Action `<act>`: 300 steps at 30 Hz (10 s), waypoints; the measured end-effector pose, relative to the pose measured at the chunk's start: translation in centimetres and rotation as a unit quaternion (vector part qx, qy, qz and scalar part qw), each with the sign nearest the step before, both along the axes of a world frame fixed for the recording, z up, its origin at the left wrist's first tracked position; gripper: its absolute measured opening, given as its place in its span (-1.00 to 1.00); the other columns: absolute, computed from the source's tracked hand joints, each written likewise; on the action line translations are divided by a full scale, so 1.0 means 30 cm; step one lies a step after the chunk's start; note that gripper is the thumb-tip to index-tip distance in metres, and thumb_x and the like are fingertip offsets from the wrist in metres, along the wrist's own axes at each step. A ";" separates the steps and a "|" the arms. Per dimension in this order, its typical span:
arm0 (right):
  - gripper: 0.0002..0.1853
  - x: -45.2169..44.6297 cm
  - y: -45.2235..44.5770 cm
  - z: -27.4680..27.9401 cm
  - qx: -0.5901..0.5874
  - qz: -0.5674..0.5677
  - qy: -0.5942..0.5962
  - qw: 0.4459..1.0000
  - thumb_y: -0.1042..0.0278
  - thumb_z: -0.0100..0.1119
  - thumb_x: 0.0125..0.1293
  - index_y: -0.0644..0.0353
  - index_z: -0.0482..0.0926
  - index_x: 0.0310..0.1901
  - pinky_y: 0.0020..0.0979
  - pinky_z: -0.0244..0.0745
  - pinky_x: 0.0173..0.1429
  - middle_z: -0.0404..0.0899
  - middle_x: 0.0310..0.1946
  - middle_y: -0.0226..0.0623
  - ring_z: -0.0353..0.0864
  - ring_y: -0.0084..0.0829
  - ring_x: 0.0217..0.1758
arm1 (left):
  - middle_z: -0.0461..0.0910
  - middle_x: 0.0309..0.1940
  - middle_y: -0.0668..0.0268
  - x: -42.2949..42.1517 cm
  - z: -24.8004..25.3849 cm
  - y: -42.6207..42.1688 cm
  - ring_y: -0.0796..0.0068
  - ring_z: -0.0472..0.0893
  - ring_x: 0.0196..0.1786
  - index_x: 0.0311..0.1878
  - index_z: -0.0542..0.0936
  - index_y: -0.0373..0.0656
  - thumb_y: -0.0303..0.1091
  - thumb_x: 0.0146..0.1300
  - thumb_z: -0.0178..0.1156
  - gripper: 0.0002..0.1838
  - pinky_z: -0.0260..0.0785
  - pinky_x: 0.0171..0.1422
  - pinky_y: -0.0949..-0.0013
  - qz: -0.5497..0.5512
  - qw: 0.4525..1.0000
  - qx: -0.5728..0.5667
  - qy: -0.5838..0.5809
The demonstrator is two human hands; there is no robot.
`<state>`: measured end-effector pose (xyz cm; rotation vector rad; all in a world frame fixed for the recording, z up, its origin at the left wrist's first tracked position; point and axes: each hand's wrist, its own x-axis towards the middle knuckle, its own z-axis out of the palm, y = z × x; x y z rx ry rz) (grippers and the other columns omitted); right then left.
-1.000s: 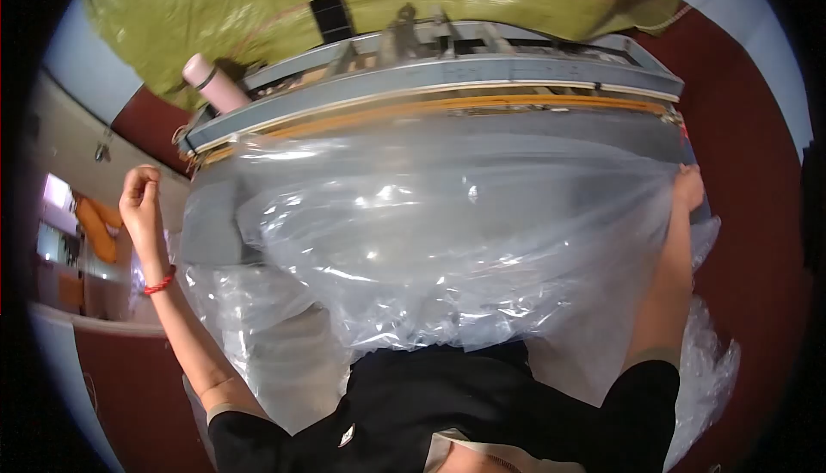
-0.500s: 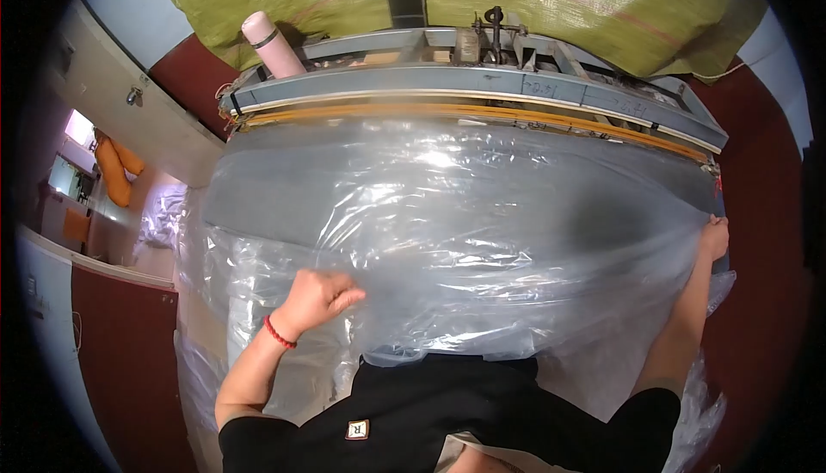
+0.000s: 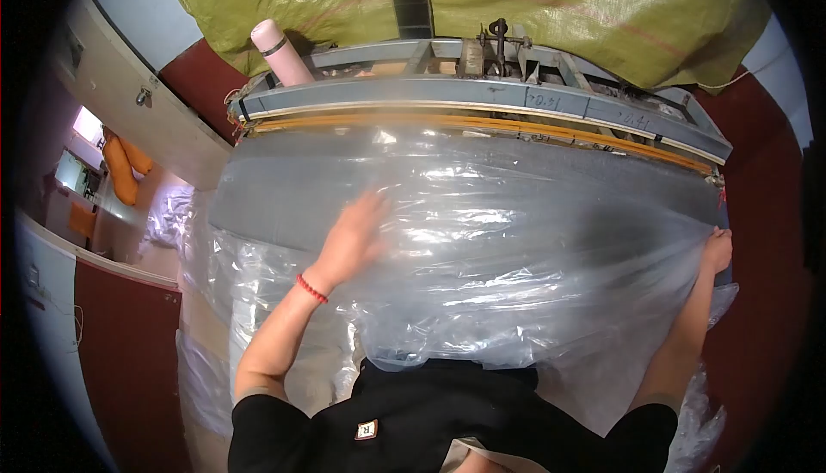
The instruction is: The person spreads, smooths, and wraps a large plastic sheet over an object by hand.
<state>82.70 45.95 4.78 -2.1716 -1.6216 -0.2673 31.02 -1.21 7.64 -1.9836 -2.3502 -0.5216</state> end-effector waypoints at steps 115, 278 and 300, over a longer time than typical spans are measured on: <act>-0.71 -0.504 -0.174 -0.023 0.115 0.329 0.448 0.823 0.22 -0.02 0.28 0.26 0.51 -0.11 -0.54 0.31 -0.07 0.53 -0.26 -0.41 0.43 -0.59 -0.22 | 0.58 -0.34 0.14 -0.739 0.116 -0.935 0.12 0.55 -0.22 -0.29 0.61 -0.05 -0.25 -0.03 0.14 -0.79 0.41 -0.14 0.21 0.373 0.875 -0.299 0.076; -0.69 0.072 0.065 0.122 0.128 0.083 0.275 0.949 0.18 -0.09 0.25 0.22 0.57 -0.39 -0.30 0.36 -0.31 0.55 -0.47 -0.13 0.54 -0.30 -0.36 | 0.44 -0.43 0.39 -0.636 -0.060 0.090 0.62 0.41 -0.35 -0.25 0.45 -0.18 -0.25 0.28 -0.10 -0.78 0.29 -0.27 0.50 0.325 0.785 0.372 -0.374; -0.86 -0.338 0.349 -0.102 0.306 0.186 0.331 0.873 0.40 0.15 0.10 0.25 0.41 -0.44 -0.50 0.38 -0.37 0.43 -0.58 -0.37 0.42 -0.53 -0.52 | 0.26 -0.66 0.52 -0.980 -0.230 0.100 0.71 0.20 -0.62 -0.56 0.31 -0.12 -0.24 0.22 -0.02 -0.73 0.04 -0.57 0.56 0.387 0.806 0.410 -0.180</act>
